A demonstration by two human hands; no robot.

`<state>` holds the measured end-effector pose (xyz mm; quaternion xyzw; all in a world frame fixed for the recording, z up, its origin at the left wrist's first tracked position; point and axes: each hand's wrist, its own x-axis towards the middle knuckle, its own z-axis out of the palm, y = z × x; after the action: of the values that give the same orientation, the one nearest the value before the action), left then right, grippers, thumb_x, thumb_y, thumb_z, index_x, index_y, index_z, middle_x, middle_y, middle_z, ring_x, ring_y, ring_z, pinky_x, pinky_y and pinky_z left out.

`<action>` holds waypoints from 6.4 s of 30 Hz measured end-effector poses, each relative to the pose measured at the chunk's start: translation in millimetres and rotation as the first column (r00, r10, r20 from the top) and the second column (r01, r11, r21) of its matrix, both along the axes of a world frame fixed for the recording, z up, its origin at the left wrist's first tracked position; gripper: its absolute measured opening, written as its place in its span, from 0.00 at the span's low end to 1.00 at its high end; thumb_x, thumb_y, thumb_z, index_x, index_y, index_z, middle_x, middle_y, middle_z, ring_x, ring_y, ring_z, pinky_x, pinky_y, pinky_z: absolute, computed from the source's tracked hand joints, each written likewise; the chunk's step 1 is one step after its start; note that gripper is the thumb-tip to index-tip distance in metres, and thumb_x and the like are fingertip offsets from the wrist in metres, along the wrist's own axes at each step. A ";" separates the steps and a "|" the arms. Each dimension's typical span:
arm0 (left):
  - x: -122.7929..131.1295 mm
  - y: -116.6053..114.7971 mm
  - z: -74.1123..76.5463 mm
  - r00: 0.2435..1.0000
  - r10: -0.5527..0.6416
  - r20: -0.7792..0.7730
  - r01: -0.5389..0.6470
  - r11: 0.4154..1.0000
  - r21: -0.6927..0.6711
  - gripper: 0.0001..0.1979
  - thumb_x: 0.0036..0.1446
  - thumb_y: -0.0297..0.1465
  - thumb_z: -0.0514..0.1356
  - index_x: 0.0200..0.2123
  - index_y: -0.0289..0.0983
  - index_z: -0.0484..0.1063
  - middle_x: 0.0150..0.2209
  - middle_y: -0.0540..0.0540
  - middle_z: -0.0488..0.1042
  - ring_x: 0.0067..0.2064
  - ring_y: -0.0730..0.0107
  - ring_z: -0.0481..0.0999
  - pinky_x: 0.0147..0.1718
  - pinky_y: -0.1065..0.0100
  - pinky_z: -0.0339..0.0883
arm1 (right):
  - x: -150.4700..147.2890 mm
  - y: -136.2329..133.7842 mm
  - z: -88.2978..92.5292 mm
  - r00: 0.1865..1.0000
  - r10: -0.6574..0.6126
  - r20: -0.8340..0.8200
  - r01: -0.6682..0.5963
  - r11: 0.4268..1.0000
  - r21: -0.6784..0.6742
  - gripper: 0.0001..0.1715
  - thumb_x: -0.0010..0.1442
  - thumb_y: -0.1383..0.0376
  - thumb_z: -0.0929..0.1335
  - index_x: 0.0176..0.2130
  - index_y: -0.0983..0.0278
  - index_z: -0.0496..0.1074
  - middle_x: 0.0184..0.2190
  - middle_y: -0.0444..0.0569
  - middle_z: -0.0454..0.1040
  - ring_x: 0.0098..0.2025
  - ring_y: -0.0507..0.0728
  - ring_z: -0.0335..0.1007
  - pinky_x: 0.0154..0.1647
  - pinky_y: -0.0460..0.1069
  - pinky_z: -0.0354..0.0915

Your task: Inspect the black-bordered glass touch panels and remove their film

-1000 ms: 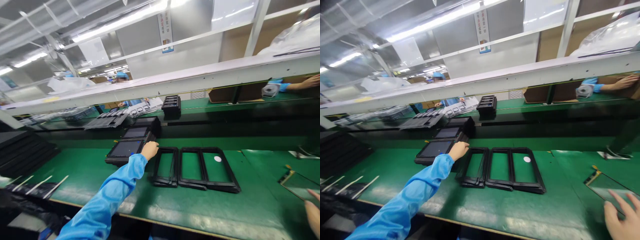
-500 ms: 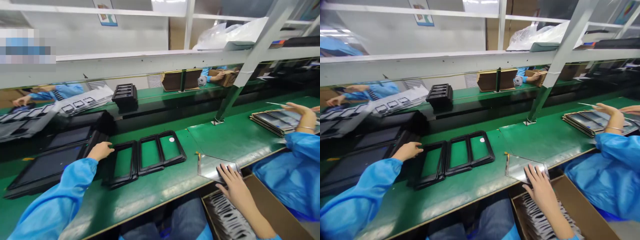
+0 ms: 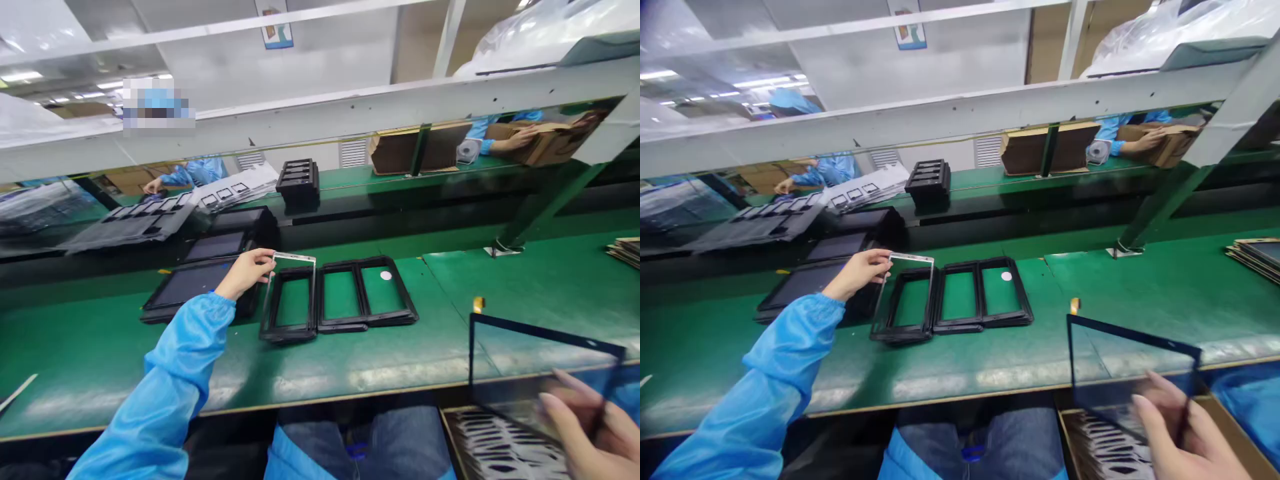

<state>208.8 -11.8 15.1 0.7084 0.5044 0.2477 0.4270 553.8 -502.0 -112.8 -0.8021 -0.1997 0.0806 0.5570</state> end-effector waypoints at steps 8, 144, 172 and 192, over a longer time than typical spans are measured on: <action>24.2 -142.8 -19.4 0.900 -0.201 0.388 0.243 0.968 -0.063 0.28 0.56 0.35 0.70 0.61 0.39 0.77 0.38 0.47 0.78 0.33 0.67 0.83 0.32 0.68 0.79 | -99.4 84.2 18.3 0.831 0.353 -0.430 -0.179 0.902 0.393 0.44 0.52 0.56 0.82 0.64 0.53 0.72 0.30 0.43 0.77 0.23 0.55 0.70 0.20 0.48 0.68; 27.8 -262.6 -90.7 0.827 0.289 0.482 -0.029 0.878 -0.477 0.22 0.53 0.41 0.77 0.46 0.35 0.80 0.37 0.42 0.87 0.30 0.60 0.87 0.24 0.69 0.80 | -85.6 95.8 41.4 0.861 0.324 -0.392 -0.228 0.935 0.271 0.22 0.67 0.45 0.71 0.37 0.58 0.83 0.21 0.47 0.83 0.28 0.62 0.84 0.38 0.54 0.79; 61.9 -238.1 -47.5 0.604 -0.731 -0.319 0.795 0.580 0.176 0.19 0.73 0.33 0.56 0.62 0.40 0.77 0.54 0.42 0.85 0.51 0.50 0.86 0.45 0.60 0.76 | -116.9 92.9 35.5 0.806 0.393 -0.443 -0.345 0.920 0.187 0.17 0.62 0.51 0.77 0.43 0.61 0.85 0.29 0.50 0.87 0.27 0.61 0.85 0.30 0.49 0.80; 51.7 -271.8 -83.6 0.836 -0.095 0.541 0.448 0.687 -0.572 0.23 0.70 0.46 0.62 0.59 0.37 0.79 0.55 0.30 0.83 0.41 0.58 0.88 0.33 0.69 0.81 | -97.6 97.5 18.8 0.690 0.498 -0.526 -0.416 0.867 0.274 0.28 0.68 0.45 0.71 0.31 0.62 0.87 0.29 0.53 0.87 0.30 0.63 0.84 0.36 0.51 0.77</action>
<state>260.5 -283.6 -68.6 0.4891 0.3252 0.1415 0.7969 456.1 -404.5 -94.0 -0.6239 -0.2186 0.4439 0.6049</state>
